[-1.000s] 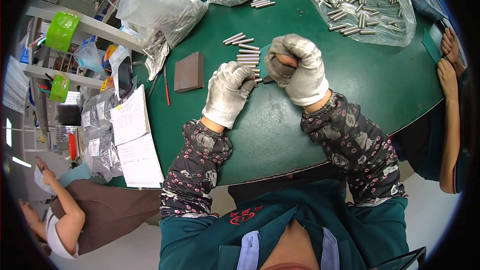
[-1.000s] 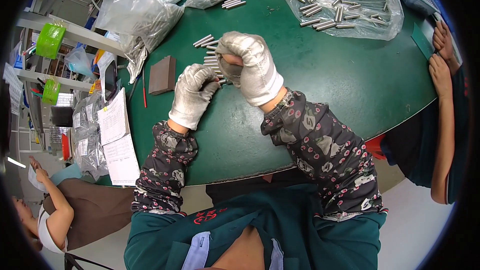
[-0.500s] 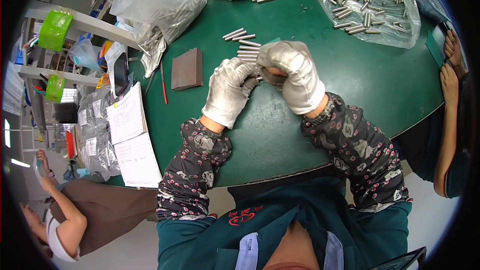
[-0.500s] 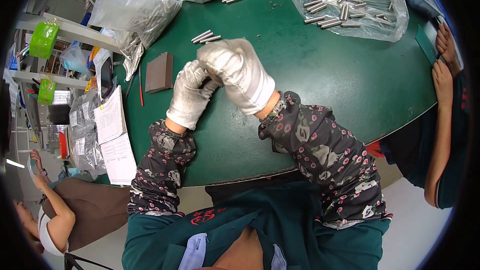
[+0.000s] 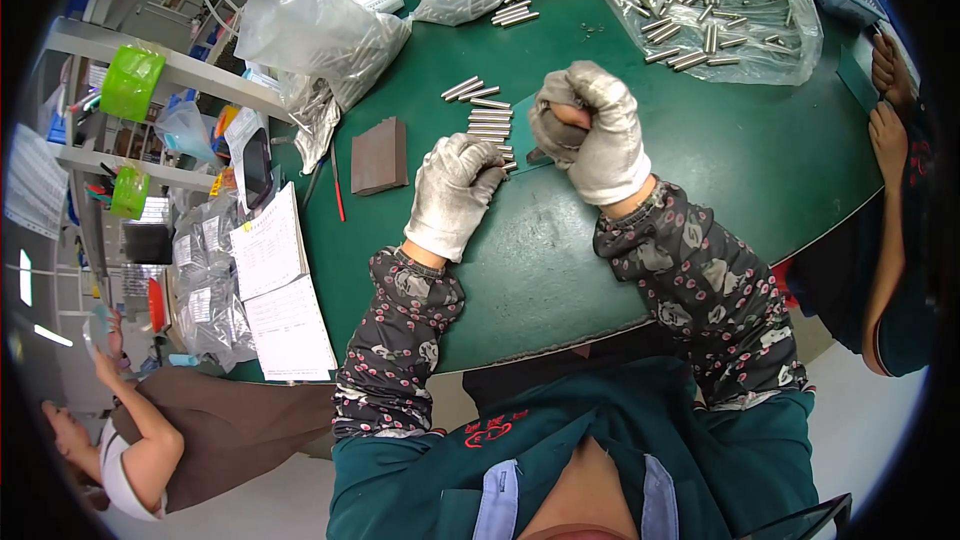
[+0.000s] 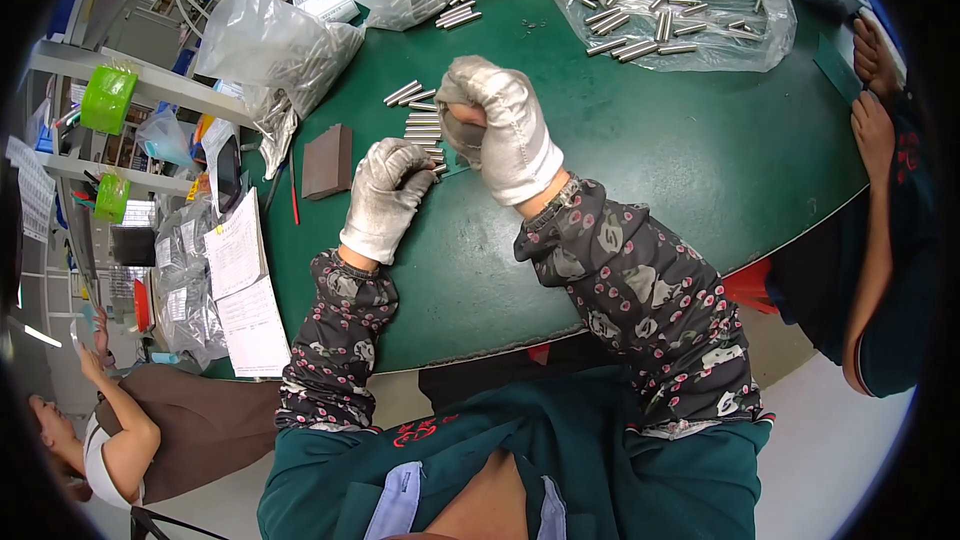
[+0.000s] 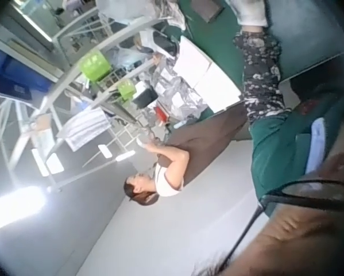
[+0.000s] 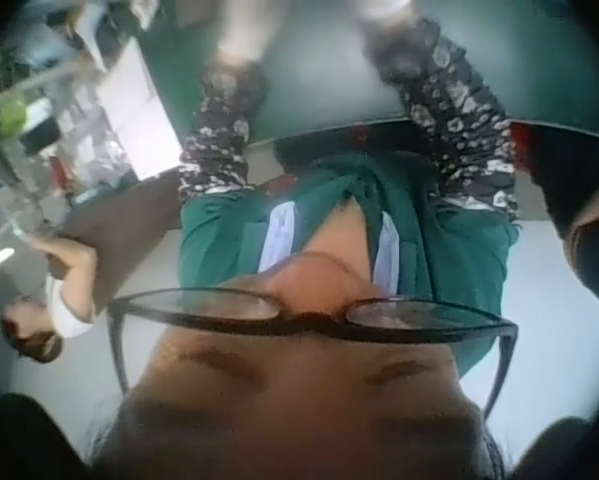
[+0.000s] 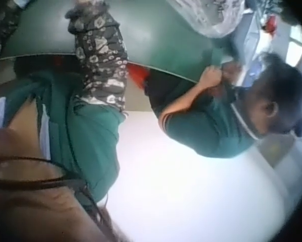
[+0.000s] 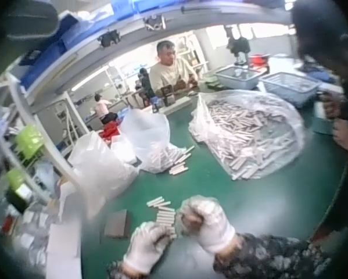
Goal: Sorting and arranging small cylindrical metal pins into rows on a green workbench.
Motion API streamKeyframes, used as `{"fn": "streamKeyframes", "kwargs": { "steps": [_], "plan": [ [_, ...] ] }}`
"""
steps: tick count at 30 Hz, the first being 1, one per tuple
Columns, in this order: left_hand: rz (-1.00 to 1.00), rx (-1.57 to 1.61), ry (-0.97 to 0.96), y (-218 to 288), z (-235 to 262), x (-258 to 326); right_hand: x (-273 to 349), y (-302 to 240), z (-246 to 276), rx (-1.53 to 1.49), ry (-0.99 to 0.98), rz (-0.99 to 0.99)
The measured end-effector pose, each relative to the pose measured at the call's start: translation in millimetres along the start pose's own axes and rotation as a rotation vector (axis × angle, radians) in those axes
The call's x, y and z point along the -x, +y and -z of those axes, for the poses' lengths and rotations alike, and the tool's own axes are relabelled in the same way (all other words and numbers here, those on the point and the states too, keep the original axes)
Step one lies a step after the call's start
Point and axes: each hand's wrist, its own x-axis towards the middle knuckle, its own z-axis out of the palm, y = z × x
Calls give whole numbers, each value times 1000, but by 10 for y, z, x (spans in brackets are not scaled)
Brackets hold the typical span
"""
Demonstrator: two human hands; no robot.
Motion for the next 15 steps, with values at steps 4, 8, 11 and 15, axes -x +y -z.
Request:
{"fn": "streamKeyframes", "kwargs": {
  "steps": [4,8,11,15],
  "plan": [
    [-28,-14,13,3,-7,-3,1,12,19,84,14,-23],
    [-49,-62,28,-52,-43,10,-11,-36,48,95,27,-31],
    [-76,-183,77,11,110,-18,-53,-76,-15,93,47,3],
    [-55,-301,-179,33,262,-220,-110,-165,105,44,73,45]
  ]
}}
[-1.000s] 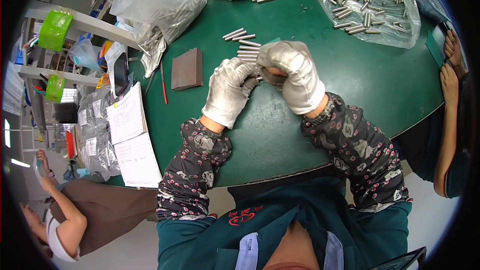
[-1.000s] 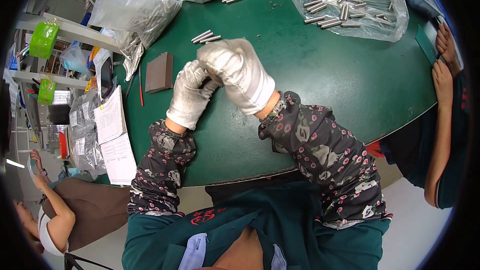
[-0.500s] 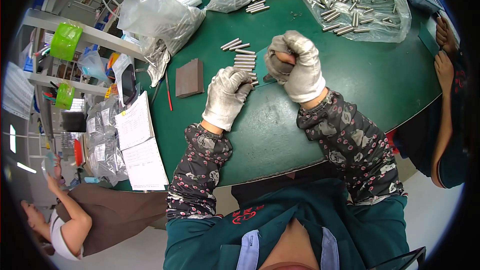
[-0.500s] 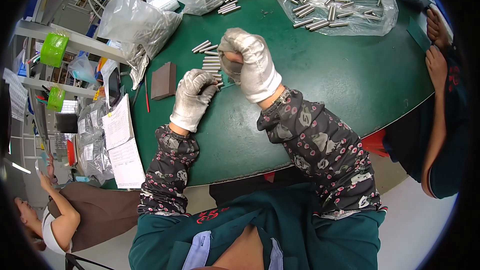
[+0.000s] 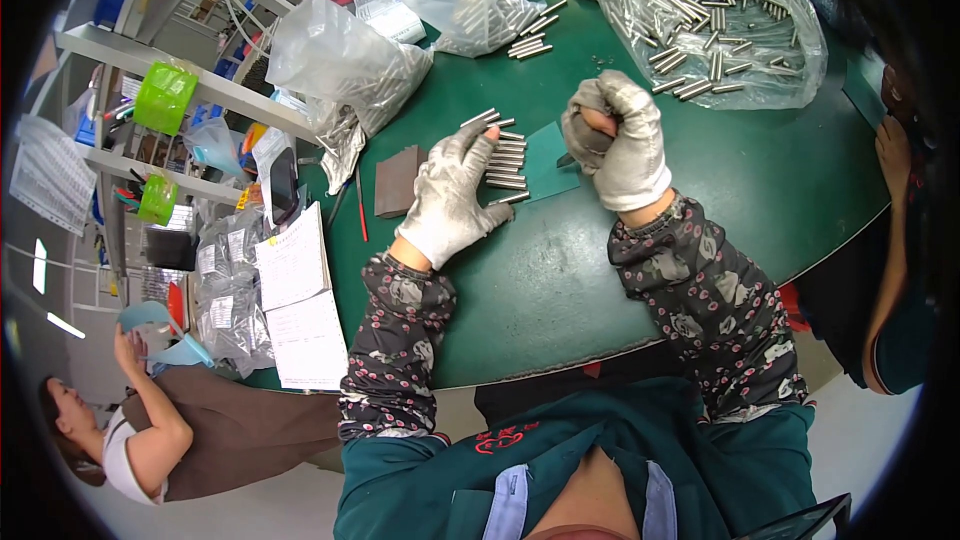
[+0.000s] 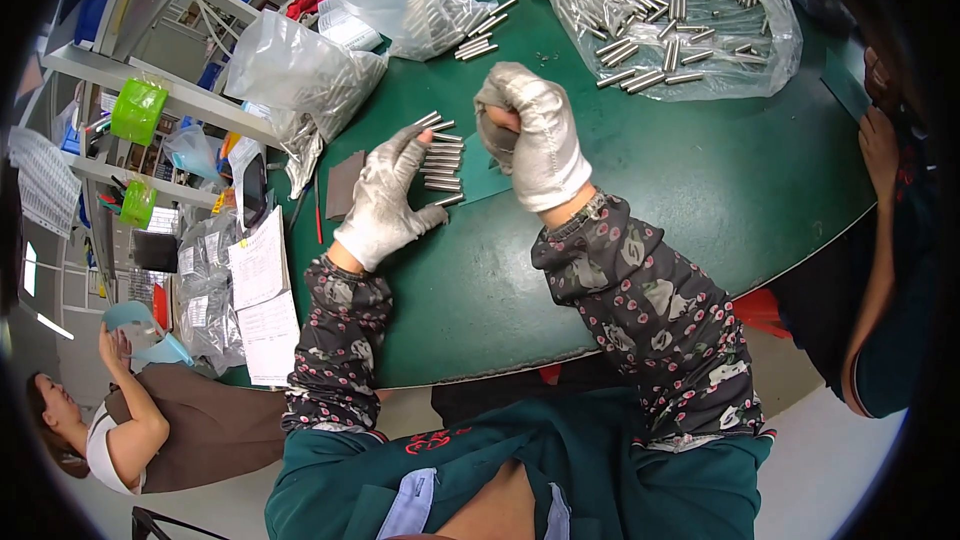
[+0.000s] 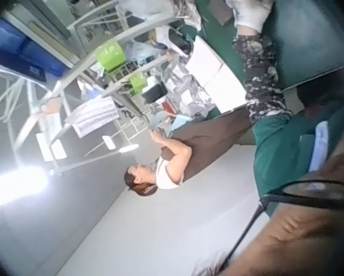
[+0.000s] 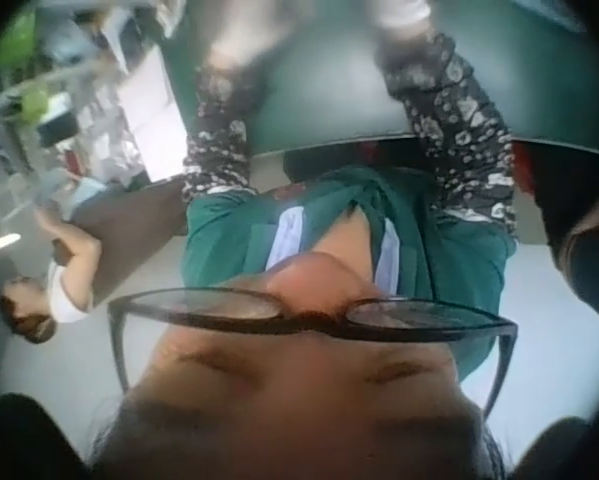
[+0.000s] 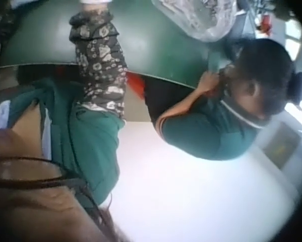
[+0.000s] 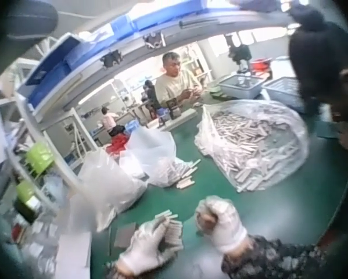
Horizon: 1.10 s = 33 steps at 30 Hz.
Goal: Sorting and arranging small cylindrical metal pins into rows on a green workbench.
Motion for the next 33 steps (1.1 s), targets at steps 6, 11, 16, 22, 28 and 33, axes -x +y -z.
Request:
{"fn": "streamKeyframes", "kwargs": {
  "steps": [6,11,16,22,28,33],
  "plan": [
    [6,-225,-435,101,184,-320,2,-25,62,22,-66,15],
    [121,-258,-525,174,145,-372,32,-55,4,123,-53,62],
    [20,-284,-235,169,2,-157,17,-84,-15,124,0,32],
    [158,-214,-303,193,28,-196,-20,-39,-21,121,2,39],
    [134,-234,-331,135,35,-235,-19,-60,-25,110,41,46],
    [269,-191,7,-60,65,-398,-22,-72,-52,82,28,33]
  ]
}}
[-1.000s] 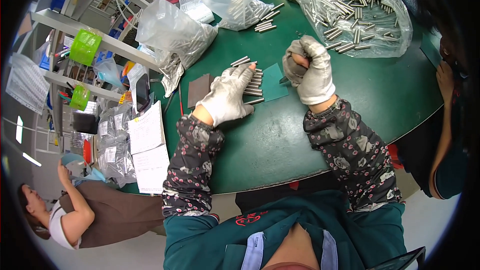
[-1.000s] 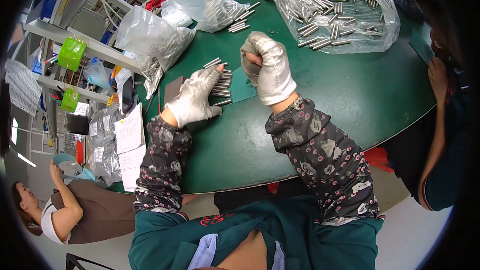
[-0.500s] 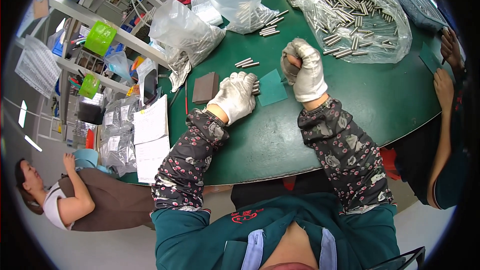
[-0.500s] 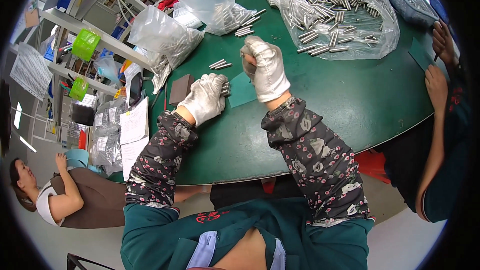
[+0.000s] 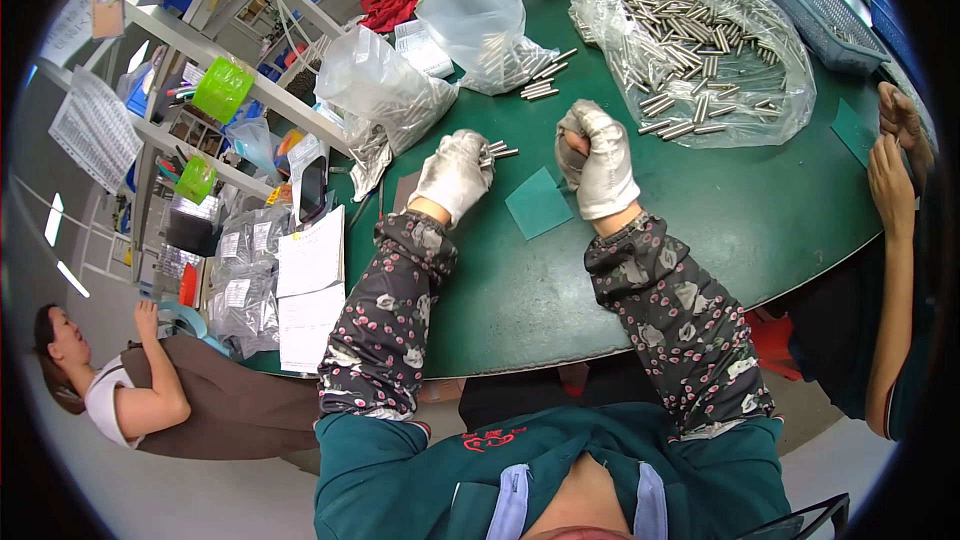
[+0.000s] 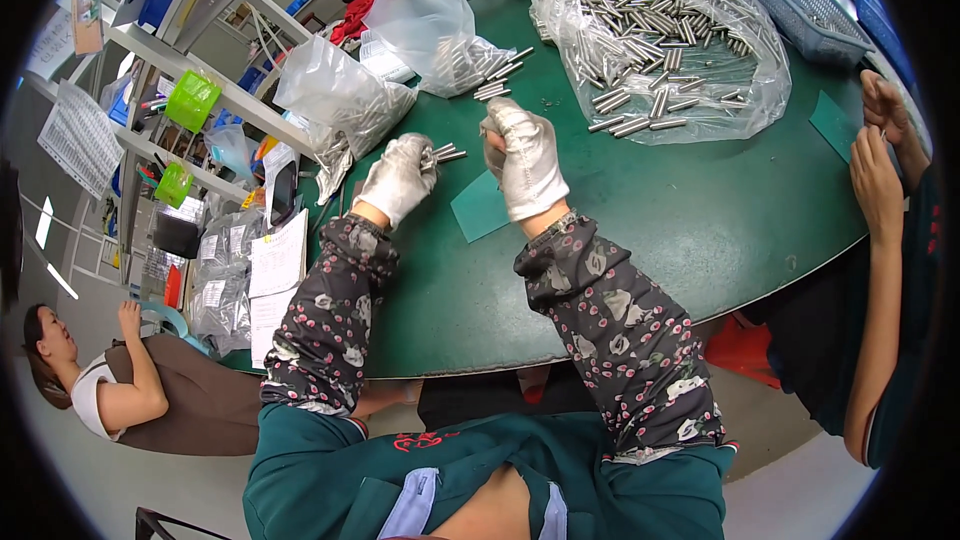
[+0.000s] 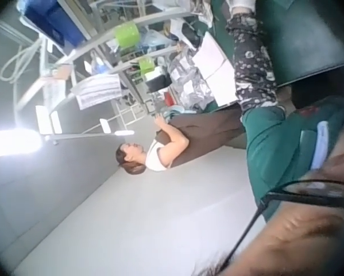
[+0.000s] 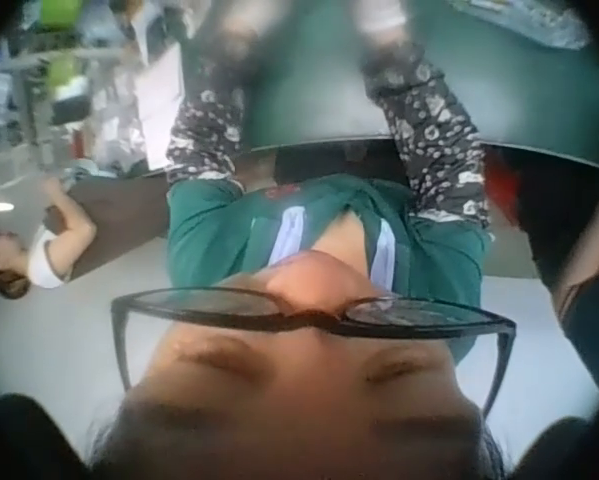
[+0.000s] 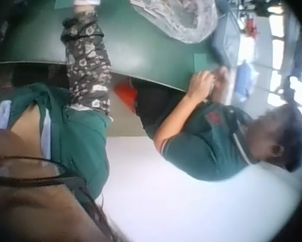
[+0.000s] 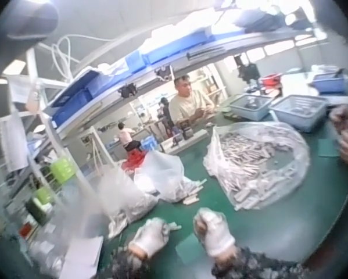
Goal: Sorting and arranging small cylindrical metal pins into rows on a green workbench.
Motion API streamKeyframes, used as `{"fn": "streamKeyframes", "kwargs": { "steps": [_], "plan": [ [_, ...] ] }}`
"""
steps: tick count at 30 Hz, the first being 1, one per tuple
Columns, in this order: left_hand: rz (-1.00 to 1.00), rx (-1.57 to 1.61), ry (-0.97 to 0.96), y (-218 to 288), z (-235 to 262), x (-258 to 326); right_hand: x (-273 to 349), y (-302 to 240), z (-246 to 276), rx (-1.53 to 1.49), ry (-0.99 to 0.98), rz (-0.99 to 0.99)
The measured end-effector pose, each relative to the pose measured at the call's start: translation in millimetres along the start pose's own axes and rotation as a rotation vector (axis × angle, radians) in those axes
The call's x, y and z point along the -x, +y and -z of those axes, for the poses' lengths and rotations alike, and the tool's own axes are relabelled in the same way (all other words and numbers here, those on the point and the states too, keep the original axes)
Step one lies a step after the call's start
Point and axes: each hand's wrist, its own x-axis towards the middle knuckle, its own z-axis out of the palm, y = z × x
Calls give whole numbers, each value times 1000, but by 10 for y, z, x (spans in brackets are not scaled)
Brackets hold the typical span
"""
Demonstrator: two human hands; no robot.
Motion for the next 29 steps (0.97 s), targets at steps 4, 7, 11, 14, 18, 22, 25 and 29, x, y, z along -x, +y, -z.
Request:
{"fn": "streamKeyframes", "kwargs": {
  "steps": [4,7,11,14,18,22,25,29],
  "plan": [
    [74,-106,-177,112,-124,-176,0,-26,12,123,32,62],
    [65,-132,-242,133,-160,-263,-47,23,24,379,42,374],
    [154,-130,-384,176,-14,-345,-68,-80,-7,1255,-132,425],
    [204,-139,-444,228,-9,-383,-144,21,82,1500,-99,332],
    [139,-124,-405,159,-113,-349,-192,5,179,1721,-47,221],
    [194,552,34,-96,-318,-23,-131,-10,64,1864,-212,253],
    [429,1438,143,-34,-324,222,-73,-63,16,1805,-315,322],
    [497,2123,-121,35,-218,516,4,76,-25,1451,-577,565]
  ]
}}
